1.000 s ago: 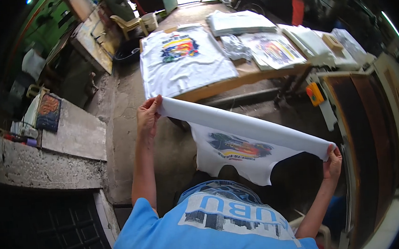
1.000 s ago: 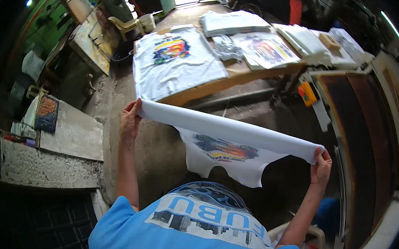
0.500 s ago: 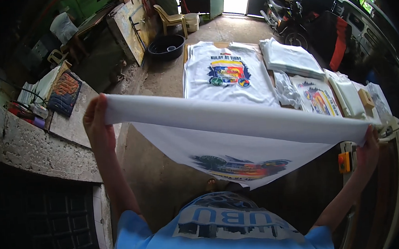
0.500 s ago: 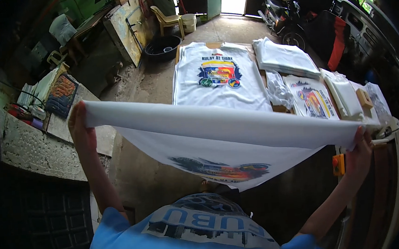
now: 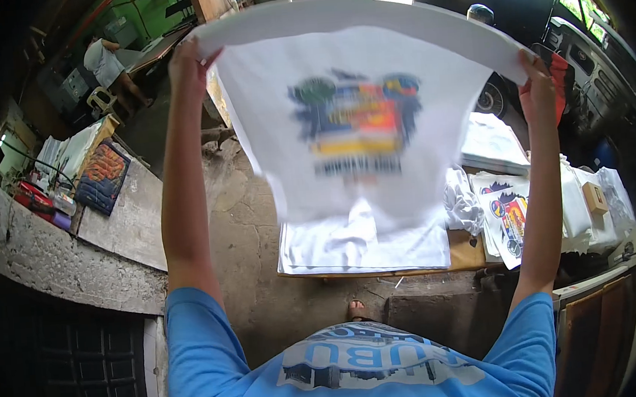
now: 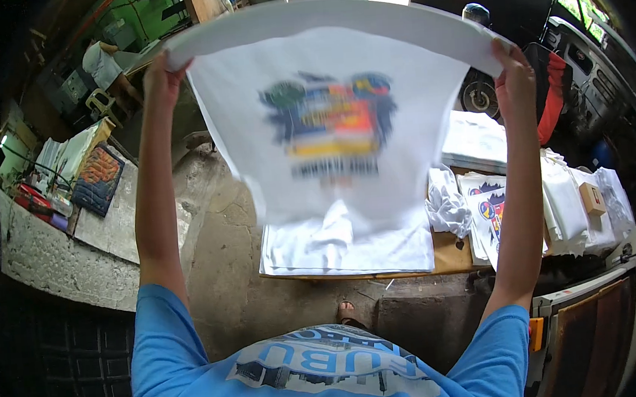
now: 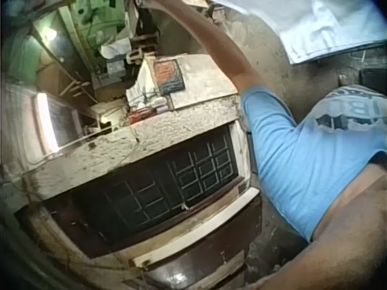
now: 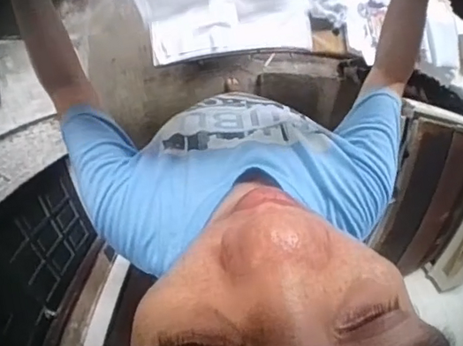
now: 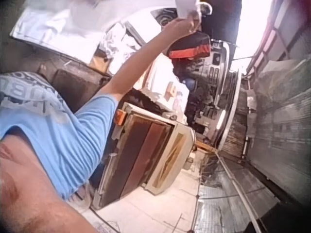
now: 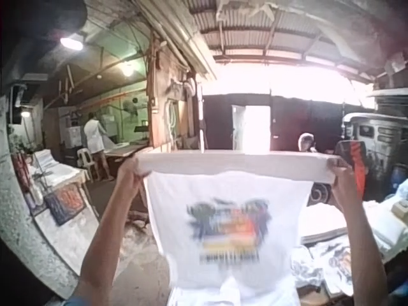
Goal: Placing transfer paper on t-shirts and operating a heat press machine to apply designs.
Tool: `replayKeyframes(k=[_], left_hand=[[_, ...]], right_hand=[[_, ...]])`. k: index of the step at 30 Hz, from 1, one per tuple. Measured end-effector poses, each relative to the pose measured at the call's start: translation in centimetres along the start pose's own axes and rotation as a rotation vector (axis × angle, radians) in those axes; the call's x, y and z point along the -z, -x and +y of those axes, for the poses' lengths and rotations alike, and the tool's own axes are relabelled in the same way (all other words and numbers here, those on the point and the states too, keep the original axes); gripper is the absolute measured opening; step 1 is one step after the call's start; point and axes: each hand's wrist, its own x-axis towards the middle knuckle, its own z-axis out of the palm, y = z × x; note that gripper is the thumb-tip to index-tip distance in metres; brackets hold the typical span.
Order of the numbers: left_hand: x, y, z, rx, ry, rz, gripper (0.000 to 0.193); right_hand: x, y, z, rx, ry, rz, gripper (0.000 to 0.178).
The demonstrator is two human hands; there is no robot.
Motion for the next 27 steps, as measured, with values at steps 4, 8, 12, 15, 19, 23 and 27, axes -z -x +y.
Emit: replayKeyframes(k=[4,8,12,15,19,23,27], left_hand=[[-0.2,0.8,0.0,-0.077,0.08,-0.171,0.026],[1.1,7.3,-3.5,0.064,-0.019,-0.086,0.035],[3.1,16.2,-3.3,0.238,-0.3,0.088,0.025],[3.9,18.8,0.2,0.173,-0.262,0.034,0.015],[5.4,16.2,-1.3,0.169,-0.214,-0.047,0.017],[5.5,7.6,-12.0,0.755,-0.255,0.093,0.018],[1.9,-2.8,-13.7,0.341,-0.128,0.162,0.019]], right_hand=[[1.5,0.9,1.5,0.016,-0.037,0.055,0.026],[4.8,5.7,6.4,-0.124,-0.014,0.031,0.031],[8.0,13.0,8.7,-0.36,0.035,0.267,0.023],[9.7,14.5,5.9,-0.358,-0.037,0.344,0.021],[9.9,9.7,5.5,-0.355,0.114,0.031,0.021],[7.2,1.5,12.8,-0.601,0.293,-0.233,0.02],[3.5,-6.0,13.1,-0.217,0.147,-0.034,0.02]])
